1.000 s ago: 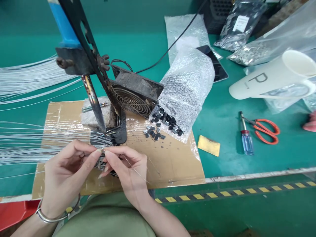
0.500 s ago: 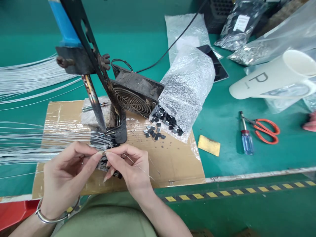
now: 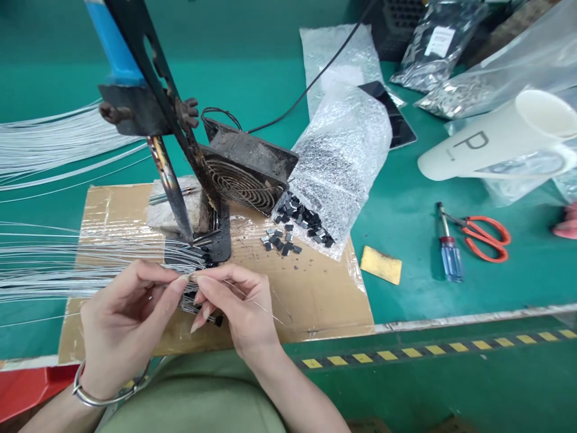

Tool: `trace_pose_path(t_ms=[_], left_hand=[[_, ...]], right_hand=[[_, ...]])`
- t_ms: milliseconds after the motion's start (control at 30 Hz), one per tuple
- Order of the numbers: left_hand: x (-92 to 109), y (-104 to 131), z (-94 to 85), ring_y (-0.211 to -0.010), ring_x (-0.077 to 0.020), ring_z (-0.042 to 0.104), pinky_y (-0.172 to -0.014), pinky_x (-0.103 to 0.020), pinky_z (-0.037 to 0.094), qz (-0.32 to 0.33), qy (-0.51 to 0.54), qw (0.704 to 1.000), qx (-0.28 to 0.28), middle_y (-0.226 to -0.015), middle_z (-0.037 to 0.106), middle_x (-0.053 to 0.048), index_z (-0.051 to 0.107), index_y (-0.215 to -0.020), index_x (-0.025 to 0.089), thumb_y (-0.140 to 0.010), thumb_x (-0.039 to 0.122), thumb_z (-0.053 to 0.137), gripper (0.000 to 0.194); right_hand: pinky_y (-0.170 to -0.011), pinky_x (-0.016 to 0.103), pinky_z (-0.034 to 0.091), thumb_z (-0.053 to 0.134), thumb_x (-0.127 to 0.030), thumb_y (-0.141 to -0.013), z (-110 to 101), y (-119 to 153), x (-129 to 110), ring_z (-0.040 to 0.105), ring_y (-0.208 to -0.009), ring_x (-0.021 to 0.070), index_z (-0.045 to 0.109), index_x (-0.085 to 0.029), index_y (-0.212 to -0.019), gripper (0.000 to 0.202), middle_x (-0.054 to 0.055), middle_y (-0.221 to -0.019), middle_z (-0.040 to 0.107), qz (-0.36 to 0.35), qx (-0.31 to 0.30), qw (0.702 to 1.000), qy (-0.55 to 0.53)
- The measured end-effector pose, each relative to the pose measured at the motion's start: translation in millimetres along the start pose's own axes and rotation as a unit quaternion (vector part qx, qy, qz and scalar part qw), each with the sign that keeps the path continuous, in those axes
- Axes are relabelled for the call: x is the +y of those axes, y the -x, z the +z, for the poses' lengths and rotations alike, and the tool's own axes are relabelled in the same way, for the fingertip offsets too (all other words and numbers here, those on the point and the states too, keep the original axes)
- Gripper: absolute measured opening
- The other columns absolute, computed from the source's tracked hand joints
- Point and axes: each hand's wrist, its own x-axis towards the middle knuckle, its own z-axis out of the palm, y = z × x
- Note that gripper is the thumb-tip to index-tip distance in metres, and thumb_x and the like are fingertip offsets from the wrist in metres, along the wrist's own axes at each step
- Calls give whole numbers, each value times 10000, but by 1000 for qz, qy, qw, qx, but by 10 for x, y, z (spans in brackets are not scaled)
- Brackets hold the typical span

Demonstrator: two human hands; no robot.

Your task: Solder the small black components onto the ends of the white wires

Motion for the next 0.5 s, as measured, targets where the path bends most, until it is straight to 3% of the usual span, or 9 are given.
trace_pose_path(t_ms=[333,433,500], left_hand=[[3,27,77,-677,-111,673,-597,-178,528,-15,28,999,38,-760,710,21,714,-910,232,-924,168,745,72],[47,-28,71,-627,-94,641,-548,-153,494,-32,26,998,39,-716,707,29,716,-868,221,-910,184,752,67],[78,-66,55,-595,-75,616,-532,-135,480,-48,20,998,40,-713,714,37,725,-852,219,-902,188,756,66]], right_hand=[[-494,144,615,891,-305,-825,79,8,175,645,-470,54,880,-226,-838,81,-31,-671,755,-34,17,998,-60],[-487,212,637,854,-397,-864,7,23,127,663,-516,98,890,-244,-907,163,1,-728,776,-44,10,999,-12],[-473,269,633,757,-484,-942,-148,33,26,682,-563,143,892,-241,-968,280,43,-791,797,-99,30,991,79]])
